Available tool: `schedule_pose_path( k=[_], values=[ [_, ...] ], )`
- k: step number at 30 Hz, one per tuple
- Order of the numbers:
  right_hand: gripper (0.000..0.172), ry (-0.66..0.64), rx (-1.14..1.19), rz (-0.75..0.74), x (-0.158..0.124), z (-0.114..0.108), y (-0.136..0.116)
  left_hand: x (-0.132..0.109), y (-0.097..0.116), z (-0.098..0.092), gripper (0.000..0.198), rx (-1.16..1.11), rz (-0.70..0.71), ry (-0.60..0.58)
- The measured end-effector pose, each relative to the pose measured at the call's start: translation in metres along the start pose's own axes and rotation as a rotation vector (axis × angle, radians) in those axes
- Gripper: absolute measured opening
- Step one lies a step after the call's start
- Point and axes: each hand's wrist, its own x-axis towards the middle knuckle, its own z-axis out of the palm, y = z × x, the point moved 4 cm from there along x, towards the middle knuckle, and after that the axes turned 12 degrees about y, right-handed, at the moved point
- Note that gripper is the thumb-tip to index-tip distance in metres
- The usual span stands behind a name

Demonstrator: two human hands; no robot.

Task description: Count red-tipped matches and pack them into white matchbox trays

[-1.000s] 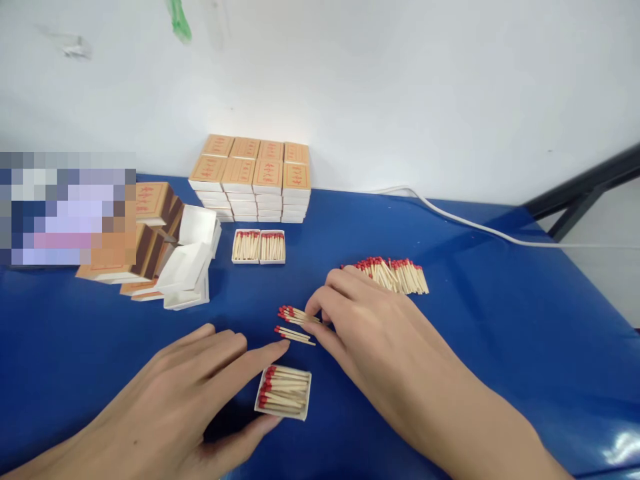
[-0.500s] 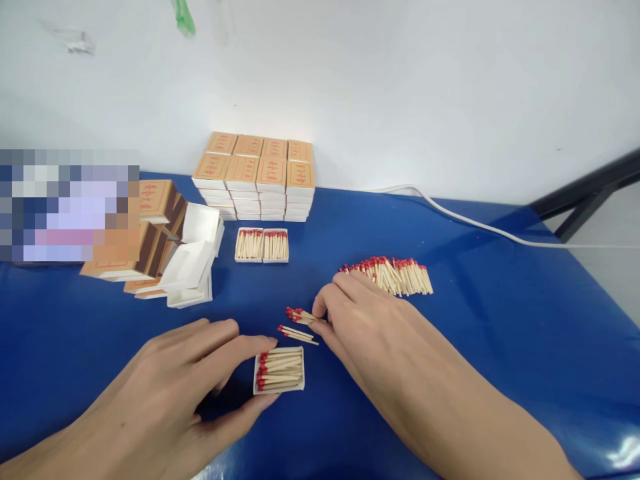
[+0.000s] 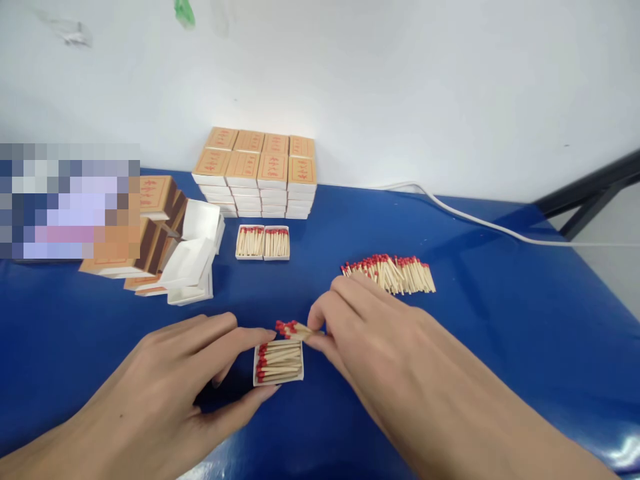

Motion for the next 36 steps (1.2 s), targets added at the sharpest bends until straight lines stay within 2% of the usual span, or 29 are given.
schedule_pose_path(
  k=[3, 8, 11, 14, 21, 26, 31, 36],
  values=[
    [0.022, -0.010, -0.111, -0.100, -0.002, 0.006, -0.015, 0.000, 0.001, 0.000, 0.022, -0.009, -0.009, -0.006],
    [0.028, 0.119, -0.280, -0.282, 0.009, 0.008, -0.043, -0.001, 0.000, 0.002, 0.024, -0.020, -0.020, -0.014],
    [0.027, 0.203, -0.294, -0.298, 0.021, 0.001, -0.052, -0.001, -0.002, 0.003, 0.024, -0.022, -0.036, -0.034],
    [0.027, 0.207, -0.295, -0.317, 0.029, -0.002, -0.057, 0.000, -0.002, 0.004, 0.024, -0.021, -0.047, -0.054],
    [0.026, 0.161, -0.215, -0.300, 0.030, 0.003, -0.058, 0.001, 0.000, 0.004, 0.019, -0.038, -0.071, -0.066],
    [0.027, 0.068, -0.151, -0.280, 0.024, 0.009, -0.050, 0.000, -0.001, 0.004, 0.023, -0.039, -0.076, -0.071],
    [0.024, -0.019, -0.013, -0.199, 0.020, 0.008, -0.033, -0.001, -0.002, 0.004, 0.025, -0.040, -0.069, -0.048],
    [0.017, -0.037, 0.182, -0.083, 0.020, 0.012, -0.025, -0.002, -0.003, 0.003, 0.018, -0.052, -0.086, -0.048]
  ],
)
